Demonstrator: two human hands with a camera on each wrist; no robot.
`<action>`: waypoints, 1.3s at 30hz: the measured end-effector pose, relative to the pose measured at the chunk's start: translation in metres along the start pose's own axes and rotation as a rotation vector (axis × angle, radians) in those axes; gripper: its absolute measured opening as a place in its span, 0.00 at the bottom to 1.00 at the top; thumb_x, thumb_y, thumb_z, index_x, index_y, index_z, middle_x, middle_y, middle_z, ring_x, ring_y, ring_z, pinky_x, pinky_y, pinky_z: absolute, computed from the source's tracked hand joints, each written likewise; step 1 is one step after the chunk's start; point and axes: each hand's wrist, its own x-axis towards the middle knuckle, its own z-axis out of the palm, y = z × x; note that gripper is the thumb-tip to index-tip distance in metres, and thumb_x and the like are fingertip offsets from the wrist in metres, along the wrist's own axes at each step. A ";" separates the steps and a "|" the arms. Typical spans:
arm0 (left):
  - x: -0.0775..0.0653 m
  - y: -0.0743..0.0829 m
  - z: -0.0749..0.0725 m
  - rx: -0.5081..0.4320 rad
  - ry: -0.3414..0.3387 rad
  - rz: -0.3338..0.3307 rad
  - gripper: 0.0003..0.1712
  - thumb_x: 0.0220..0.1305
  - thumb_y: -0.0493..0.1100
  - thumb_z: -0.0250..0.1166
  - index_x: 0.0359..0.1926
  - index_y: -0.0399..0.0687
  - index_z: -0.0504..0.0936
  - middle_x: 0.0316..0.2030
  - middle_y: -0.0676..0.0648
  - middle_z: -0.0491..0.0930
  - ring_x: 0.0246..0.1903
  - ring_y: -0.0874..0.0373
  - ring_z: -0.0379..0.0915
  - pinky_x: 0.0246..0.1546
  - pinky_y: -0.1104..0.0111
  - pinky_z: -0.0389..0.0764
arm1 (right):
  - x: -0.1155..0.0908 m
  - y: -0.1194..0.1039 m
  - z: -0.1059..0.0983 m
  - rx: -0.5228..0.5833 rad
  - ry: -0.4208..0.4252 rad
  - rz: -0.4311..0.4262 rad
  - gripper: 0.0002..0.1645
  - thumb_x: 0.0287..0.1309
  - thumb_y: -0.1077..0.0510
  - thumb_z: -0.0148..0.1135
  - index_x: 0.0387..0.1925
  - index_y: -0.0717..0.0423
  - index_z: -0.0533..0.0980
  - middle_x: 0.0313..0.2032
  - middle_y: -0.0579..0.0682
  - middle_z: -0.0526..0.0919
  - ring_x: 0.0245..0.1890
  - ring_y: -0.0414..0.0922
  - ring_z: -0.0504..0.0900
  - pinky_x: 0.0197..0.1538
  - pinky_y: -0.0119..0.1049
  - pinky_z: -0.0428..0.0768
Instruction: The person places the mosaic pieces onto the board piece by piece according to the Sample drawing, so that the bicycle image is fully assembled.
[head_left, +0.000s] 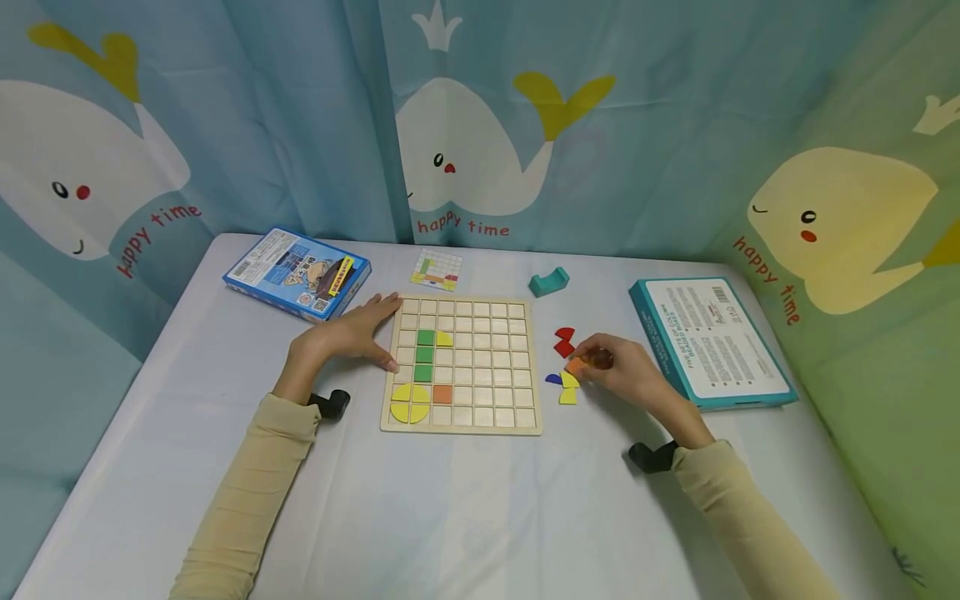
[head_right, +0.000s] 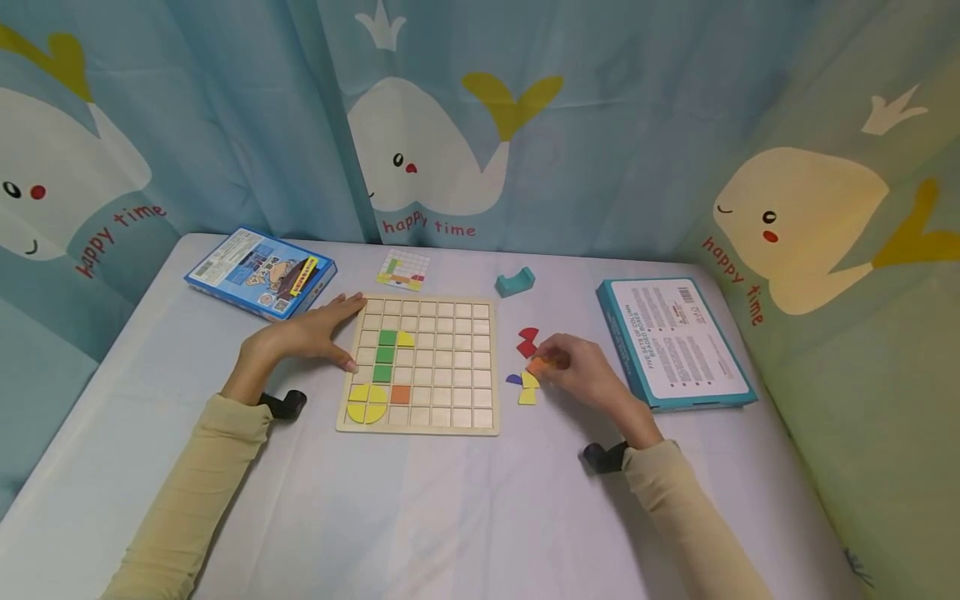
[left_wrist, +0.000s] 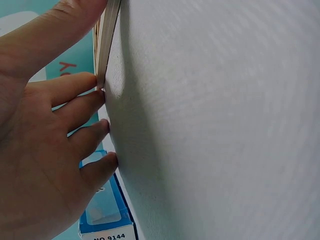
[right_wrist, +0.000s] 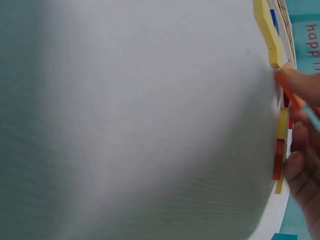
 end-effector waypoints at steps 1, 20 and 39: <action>0.000 0.000 0.000 0.000 0.000 -0.001 0.66 0.54 0.51 0.81 0.83 0.43 0.47 0.83 0.41 0.40 0.82 0.39 0.29 0.78 0.38 0.42 | 0.000 0.000 0.001 0.007 0.005 -0.002 0.12 0.58 0.63 0.75 0.44 0.58 0.83 0.38 0.52 0.86 0.36 0.47 0.79 0.40 0.26 0.78; -0.002 0.000 0.000 -0.007 -0.001 -0.002 0.66 0.54 0.51 0.81 0.83 0.43 0.47 0.83 0.40 0.40 0.82 0.40 0.29 0.78 0.39 0.42 | 0.000 -0.012 0.008 0.266 -0.017 -0.047 0.14 0.68 0.67 0.63 0.53 0.66 0.82 0.47 0.62 0.87 0.40 0.51 0.86 0.44 0.25 0.84; 0.000 0.001 0.000 -0.002 -0.010 -0.011 0.66 0.55 0.51 0.80 0.83 0.44 0.46 0.83 0.41 0.39 0.82 0.40 0.28 0.79 0.39 0.42 | 0.007 -0.045 0.030 0.344 -0.101 -0.090 0.19 0.63 0.72 0.65 0.55 0.71 0.80 0.40 0.62 0.89 0.39 0.51 0.90 0.43 0.24 0.84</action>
